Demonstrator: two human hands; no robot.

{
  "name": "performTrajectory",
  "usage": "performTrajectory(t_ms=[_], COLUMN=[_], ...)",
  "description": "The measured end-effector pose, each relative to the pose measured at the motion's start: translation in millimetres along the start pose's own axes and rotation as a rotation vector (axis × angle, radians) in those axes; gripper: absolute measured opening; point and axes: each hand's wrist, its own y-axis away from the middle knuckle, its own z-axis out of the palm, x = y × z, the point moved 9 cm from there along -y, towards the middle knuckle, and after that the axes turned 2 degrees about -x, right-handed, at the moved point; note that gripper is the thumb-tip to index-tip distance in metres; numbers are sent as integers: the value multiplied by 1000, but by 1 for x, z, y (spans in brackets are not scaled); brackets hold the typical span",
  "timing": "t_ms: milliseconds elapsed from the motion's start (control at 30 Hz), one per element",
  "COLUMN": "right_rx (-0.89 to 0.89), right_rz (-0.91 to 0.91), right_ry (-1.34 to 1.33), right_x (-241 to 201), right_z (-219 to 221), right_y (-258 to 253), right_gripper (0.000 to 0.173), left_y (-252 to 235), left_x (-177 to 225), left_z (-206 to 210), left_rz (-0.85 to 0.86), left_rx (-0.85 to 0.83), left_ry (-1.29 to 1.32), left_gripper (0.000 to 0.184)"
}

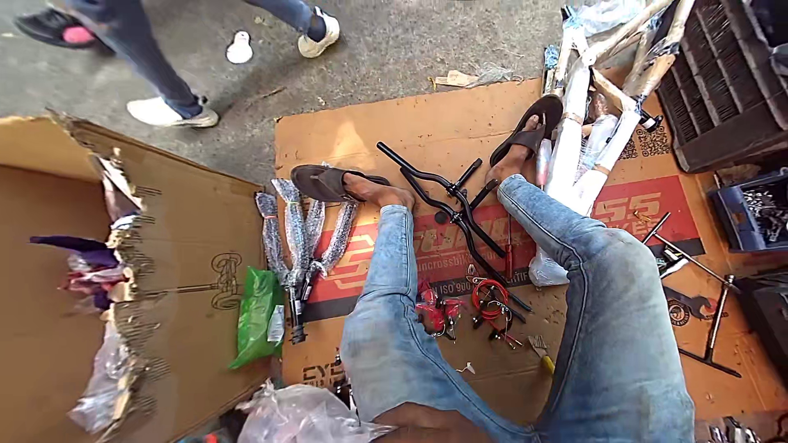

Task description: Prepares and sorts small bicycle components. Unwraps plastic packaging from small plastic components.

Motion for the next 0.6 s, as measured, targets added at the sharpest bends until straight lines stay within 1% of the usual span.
performTrajectory(t_ms=[33,67,100,133,167,200,233,267,333,367,400,433,467,500,533,600], right_rx=[47,84,96,87,68,38,5,-19,-4,7,2,-17,-47,-80,-97,-60], right_rz=[-5,-11,-18,-32,-49,-56,-57,-68,-106,-112,-105,-96,-76,-42,3,95], right_ry=[9,16,23,42,85,156,253,371,585,630,624,574,495,409,363,368], right_x=[4,7,9,10,11,11,13,16,20,23,27,31,34,39,44,57], right_z=[-2,-4,-5,-5,-4,-3,-2,-3,-16,-24,-31,-37,-43,-50,-59,-82], right_y=[5,10,13,15,17,19,21,22,21,18,16,14,13,12,12,15], right_gripper=[30,24,21,21,24,29,33,34,28,24,19,18,24,33,42,48], left_y=[-4,-3,1,7,14,24,33,40,46,46,45,43,40,36,31,15], left_x=[27,39,29,0,-30,-58,-86,-109,-133,-135,-133,-127,-117,-104,-89,-55], left_z=[12,18,13,-3,-27,-54,-72,-76,-62,-54,-52,-55,-64,-80,-103,-167], left_rz=[200,282,220,101,123,264,330,311,188,164,168,196,243,300,357,450], left_rx=[46,75,59,-2,3,45,54,17,-76,-80,-56,-25,17,90,192,439], left_ry=[-214,-406,-535,-574,-533,-461,-320,-157,95,138,117,53,-49,-190,-346,-640], left_gripper=[4,8,24,43,63,84,95,92,73,62,53,45,41,41,42,49])
